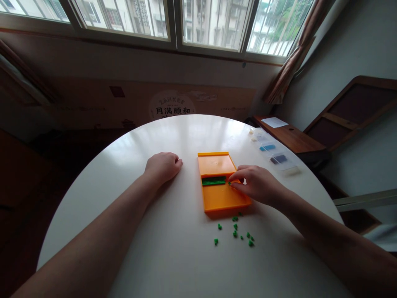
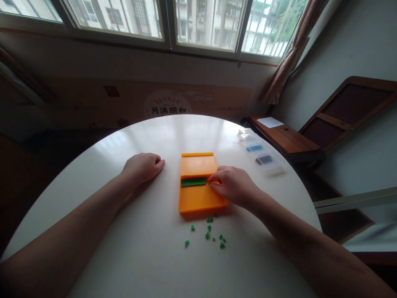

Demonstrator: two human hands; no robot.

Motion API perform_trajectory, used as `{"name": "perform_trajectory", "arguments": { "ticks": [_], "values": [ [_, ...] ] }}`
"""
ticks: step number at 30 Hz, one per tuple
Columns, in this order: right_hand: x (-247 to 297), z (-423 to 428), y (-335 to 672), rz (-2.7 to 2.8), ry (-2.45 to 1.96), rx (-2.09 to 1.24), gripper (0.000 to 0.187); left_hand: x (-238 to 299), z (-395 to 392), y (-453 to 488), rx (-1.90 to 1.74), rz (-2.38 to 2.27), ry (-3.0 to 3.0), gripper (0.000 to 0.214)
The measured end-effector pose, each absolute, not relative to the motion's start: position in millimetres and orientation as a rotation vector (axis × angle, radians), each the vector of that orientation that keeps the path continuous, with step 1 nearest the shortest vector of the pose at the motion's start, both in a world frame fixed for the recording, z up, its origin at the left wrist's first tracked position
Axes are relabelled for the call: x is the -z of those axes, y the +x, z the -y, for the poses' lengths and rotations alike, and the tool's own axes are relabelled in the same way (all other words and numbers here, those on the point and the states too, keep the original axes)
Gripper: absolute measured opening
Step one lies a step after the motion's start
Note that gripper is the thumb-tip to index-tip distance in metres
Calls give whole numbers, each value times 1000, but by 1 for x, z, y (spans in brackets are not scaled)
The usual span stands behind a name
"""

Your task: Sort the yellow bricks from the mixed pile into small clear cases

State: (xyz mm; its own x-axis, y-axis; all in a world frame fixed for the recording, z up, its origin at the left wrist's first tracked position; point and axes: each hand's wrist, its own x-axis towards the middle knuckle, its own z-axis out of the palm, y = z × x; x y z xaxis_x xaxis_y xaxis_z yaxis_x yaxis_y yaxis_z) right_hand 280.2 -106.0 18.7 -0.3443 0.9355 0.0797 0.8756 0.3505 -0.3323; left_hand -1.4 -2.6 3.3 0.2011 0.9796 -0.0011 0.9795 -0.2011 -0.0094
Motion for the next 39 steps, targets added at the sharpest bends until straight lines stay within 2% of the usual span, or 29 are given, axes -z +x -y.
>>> {"name": "perform_trajectory", "arguments": {
  "ticks": [7,18,26,39],
  "values": [
    [-17,105,277,2337,-1657,-312,13,-4,3,-1,-11,1977,-2432,41],
    [-13,104,279,2328,-1593,-270,20,-5,3,-1,-25,1991,-2427,40],
    [-15,105,278,2355,-1625,-263,16,-5,4,-1,-35,1989,-2419,40],
    [-15,108,277,2319,-1622,-232,23,-4,3,-1,-12,2006,-2434,40]
  ]
}}
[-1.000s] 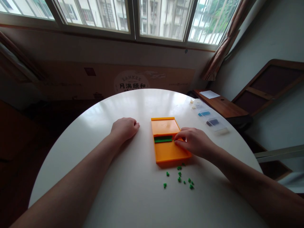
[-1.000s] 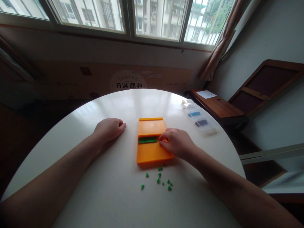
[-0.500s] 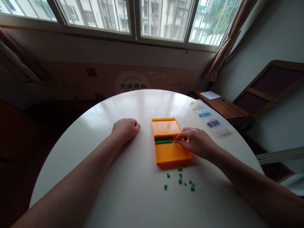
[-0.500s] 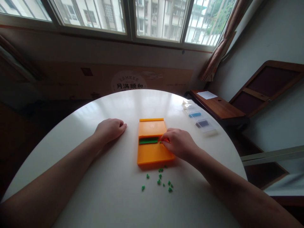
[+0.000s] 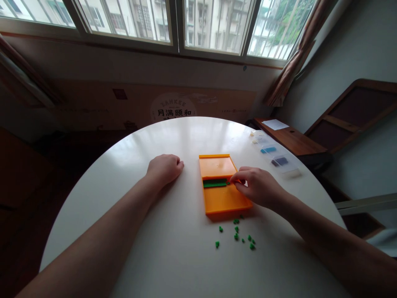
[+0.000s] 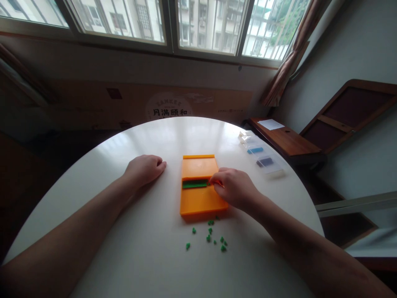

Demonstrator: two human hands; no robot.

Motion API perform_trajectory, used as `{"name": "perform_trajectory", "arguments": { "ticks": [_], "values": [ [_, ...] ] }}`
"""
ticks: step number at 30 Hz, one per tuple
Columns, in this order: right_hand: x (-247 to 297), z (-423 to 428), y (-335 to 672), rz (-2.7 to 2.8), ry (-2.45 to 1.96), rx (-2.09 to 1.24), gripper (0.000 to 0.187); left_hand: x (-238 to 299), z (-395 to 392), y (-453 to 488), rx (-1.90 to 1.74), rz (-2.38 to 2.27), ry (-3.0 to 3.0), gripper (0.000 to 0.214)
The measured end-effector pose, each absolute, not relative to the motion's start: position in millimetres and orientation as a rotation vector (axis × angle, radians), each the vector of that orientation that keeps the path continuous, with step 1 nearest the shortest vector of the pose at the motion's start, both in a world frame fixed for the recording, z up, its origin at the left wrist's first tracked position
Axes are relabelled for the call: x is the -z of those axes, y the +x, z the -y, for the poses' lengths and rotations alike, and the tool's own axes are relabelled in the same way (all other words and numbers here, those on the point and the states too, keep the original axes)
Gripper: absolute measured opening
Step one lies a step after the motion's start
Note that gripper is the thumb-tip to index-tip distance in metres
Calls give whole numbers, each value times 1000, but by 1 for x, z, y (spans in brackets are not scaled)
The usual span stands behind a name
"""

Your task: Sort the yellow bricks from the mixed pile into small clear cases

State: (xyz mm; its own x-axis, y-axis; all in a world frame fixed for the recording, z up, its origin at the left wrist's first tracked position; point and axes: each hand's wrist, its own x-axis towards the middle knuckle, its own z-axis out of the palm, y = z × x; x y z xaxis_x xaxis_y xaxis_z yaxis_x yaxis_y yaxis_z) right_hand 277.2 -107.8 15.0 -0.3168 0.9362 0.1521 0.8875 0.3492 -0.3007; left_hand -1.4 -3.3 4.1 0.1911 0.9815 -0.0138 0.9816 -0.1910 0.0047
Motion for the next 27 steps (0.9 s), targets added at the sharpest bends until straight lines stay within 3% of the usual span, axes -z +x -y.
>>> {"name": "perform_trajectory", "arguments": {
  "ticks": [27],
  "values": [
    [-8,105,279,2294,-1642,-263,24,-1,3,-2,-25,-2002,2420,39]
  ]
}}
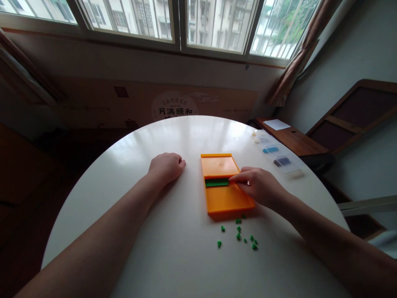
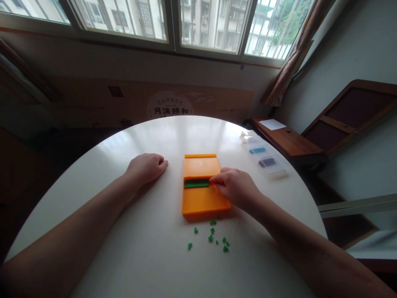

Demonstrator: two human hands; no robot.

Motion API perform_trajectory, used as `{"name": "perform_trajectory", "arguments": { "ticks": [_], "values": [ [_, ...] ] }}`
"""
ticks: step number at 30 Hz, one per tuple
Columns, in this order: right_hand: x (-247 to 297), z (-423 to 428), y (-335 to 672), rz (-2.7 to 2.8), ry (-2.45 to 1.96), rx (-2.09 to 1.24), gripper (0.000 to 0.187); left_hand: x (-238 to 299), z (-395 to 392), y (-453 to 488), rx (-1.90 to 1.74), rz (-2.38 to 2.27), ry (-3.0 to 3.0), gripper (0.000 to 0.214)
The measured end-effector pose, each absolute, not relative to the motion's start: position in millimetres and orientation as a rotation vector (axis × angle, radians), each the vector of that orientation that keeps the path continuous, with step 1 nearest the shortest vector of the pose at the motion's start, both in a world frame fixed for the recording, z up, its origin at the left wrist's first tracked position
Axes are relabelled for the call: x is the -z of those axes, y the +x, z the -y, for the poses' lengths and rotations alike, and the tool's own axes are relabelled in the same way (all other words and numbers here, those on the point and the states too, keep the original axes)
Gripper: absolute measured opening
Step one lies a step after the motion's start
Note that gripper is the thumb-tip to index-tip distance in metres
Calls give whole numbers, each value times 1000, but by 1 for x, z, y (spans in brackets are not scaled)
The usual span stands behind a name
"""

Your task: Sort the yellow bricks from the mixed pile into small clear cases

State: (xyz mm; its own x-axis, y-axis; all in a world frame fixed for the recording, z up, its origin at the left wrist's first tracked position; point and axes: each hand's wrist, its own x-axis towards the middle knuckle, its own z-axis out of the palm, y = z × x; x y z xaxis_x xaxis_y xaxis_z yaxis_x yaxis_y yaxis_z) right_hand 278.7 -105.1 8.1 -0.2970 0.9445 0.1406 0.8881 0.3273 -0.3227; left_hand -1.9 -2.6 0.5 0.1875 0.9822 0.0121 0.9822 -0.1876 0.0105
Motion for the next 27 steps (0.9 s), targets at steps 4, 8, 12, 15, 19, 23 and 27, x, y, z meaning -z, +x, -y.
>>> {"name": "perform_trajectory", "arguments": {
  "ticks": [4,8,12,15,19,23,27],
  "values": [
    [-8,104,280,2306,-1631,-262,25,-1,3,-2,-15,-1993,2424,38],
    [-7,104,279,2318,-1641,-275,24,-1,3,-2,-13,-1994,2419,39],
    [-6,105,278,2315,-1652,-277,23,-2,3,-2,-11,-1992,2415,39],
    [-6,104,279,2317,-1651,-261,23,-2,3,-1,-3,-1994,2414,39],
    [-6,104,279,2323,-1652,-254,23,-2,3,-1,-10,-1997,2420,38],
    [-6,104,279,2315,-1654,-266,23,-1,3,-2,-11,-1994,2419,38],
    [-6,103,280,2306,-1644,-271,24,-1,3,-2,-12,-1996,2409,39]
  ]
}}
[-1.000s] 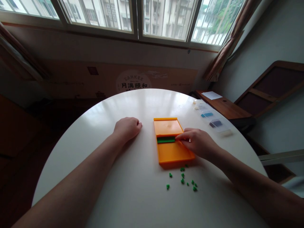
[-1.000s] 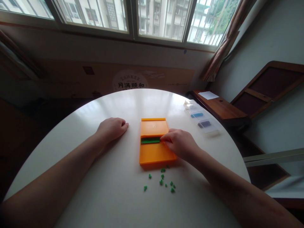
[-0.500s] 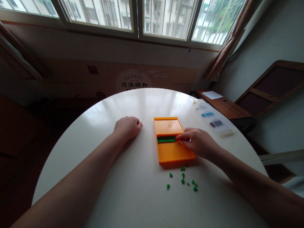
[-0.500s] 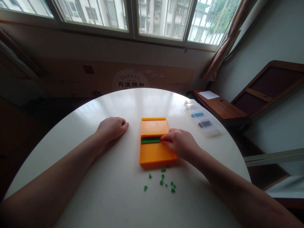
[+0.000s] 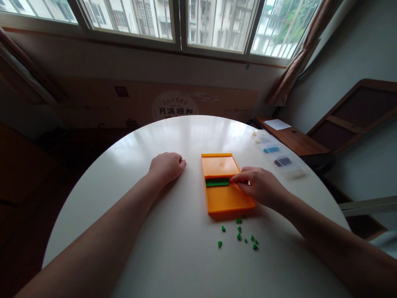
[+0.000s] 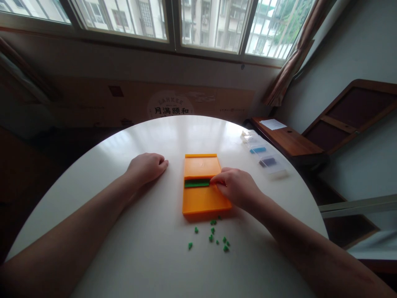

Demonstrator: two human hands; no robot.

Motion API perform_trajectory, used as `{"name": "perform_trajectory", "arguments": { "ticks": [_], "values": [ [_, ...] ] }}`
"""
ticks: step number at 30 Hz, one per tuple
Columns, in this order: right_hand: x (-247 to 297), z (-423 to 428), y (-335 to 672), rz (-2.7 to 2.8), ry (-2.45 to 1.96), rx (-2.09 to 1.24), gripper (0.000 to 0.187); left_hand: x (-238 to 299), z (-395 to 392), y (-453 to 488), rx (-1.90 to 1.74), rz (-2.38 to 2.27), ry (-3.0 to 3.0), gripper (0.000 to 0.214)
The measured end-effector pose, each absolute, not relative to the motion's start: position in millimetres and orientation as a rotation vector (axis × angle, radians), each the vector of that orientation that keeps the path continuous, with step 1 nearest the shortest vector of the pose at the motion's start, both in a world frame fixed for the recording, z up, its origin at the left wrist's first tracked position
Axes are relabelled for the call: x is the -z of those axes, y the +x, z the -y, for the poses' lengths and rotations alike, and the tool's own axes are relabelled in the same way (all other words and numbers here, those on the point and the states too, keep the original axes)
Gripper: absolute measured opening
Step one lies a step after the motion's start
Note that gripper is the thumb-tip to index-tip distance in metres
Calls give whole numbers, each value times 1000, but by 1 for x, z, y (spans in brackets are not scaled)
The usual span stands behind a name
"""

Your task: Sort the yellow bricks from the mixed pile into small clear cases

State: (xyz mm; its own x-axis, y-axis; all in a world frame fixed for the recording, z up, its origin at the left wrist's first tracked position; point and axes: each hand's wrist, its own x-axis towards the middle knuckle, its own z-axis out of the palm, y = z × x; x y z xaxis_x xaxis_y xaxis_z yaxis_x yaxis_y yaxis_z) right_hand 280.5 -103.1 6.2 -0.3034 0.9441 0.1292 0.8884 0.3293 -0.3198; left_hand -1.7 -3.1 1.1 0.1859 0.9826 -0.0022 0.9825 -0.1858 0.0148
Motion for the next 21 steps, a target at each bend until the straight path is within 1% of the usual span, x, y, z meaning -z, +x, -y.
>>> {"name": "perform_trajectory", "arguments": {
  "ticks": [7,12,18,21],
  "values": [
    [-8,103,281,2305,-1632,-237,24,-2,3,-2,-15,-1991,2422,40],
    [-22,106,287,2307,-1551,-230,26,-4,4,-1,9,-1984,2426,40],
    [-49,121,293,2600,-1170,-473,20,-3,3,-1,18,-1990,2431,40],
    [-56,131,289,2760,-1053,-569,18,-2,2,-1,16,-2000,2440,41]
  ]
}}
